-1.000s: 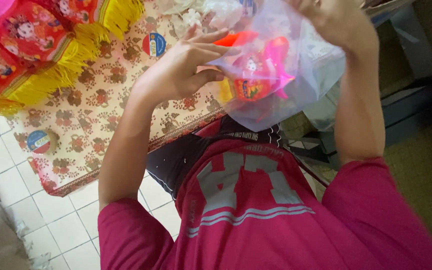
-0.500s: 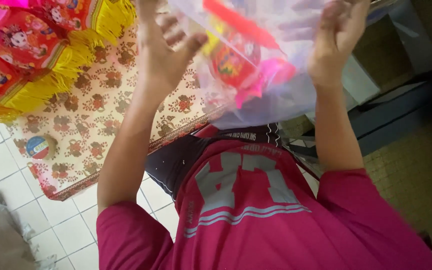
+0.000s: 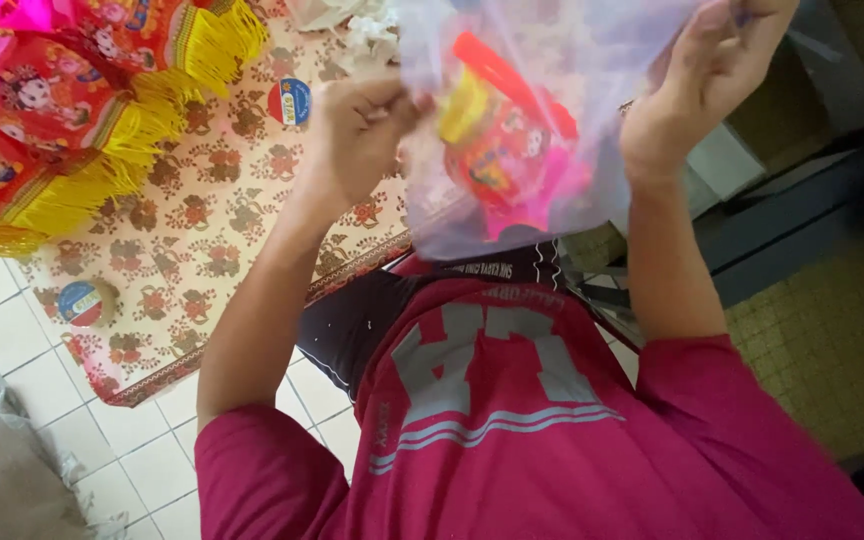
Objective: Assembling and cleaning plastic toy lanterns by wiping them with a cloth, attaching handles, and bagging them.
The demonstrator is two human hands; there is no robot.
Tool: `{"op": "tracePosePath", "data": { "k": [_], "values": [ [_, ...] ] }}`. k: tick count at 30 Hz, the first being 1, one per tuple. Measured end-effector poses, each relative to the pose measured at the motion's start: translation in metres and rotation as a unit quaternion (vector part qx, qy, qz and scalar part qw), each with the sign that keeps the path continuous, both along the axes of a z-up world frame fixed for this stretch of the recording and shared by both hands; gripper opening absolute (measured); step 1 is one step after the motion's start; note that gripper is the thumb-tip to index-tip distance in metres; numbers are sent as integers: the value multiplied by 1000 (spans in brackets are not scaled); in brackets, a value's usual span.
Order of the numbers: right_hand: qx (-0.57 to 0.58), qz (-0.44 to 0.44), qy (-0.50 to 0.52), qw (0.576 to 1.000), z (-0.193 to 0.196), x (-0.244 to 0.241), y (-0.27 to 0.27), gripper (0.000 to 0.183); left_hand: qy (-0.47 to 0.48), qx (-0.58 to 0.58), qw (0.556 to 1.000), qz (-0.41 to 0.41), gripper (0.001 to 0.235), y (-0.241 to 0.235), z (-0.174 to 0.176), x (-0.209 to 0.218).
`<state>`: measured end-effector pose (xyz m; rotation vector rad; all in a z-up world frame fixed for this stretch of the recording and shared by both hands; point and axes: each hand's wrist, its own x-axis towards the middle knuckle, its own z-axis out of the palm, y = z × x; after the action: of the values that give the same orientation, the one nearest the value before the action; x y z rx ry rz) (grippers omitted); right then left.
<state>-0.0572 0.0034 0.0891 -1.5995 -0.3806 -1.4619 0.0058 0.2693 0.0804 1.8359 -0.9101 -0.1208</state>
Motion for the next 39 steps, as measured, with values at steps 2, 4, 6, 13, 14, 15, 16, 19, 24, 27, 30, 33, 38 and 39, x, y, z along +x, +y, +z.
{"op": "tracePosePath", "data": {
  "k": [2,4,6,13,14,15,16,19,24,27,30,33,38,39],
  "values": [
    [-4,64,-30,998,-25,-2,-21,17,-80,-54,995,33,47,3,-1,-2],
    [104,78,-39,991,-68,-10,-55,46,-212,-73,969,101,17,8,20,-7],
    [60,13,-26,998,-16,-16,-26,23,-237,-137,955,112,25,4,17,-1],
    [-186,81,363,909,-51,-20,-41,63,-126,-242,928,254,42,7,15,5],
    [-189,85,359,910,-40,-18,-32,63,-130,-243,926,258,42,13,10,16],
    [-178,140,456,861,-29,-17,-23,57,-165,-228,914,292,32,19,4,26],
    [-166,194,546,798,-19,-17,-14,56,-199,-213,899,326,27,25,-3,36],
    [-101,270,431,855,-7,-16,6,30,132,-328,926,133,29,35,-20,49],
    [69,121,426,894,-43,-5,-9,30,262,-122,954,84,48,28,6,37],
    [61,117,380,916,-46,-4,-17,29,212,-48,975,40,65,24,15,27],
    [46,116,342,931,-31,-11,-14,27,184,-142,972,46,31,20,19,23],
    [28,129,256,958,-19,-15,-12,31,112,-198,973,41,14,22,26,18],
    [-45,86,228,969,-6,-32,-12,34,-15,-176,982,61,24,31,24,17],
    [-38,96,199,975,-6,-33,-16,22,-23,-197,978,59,25,34,24,16]
  ]
}}
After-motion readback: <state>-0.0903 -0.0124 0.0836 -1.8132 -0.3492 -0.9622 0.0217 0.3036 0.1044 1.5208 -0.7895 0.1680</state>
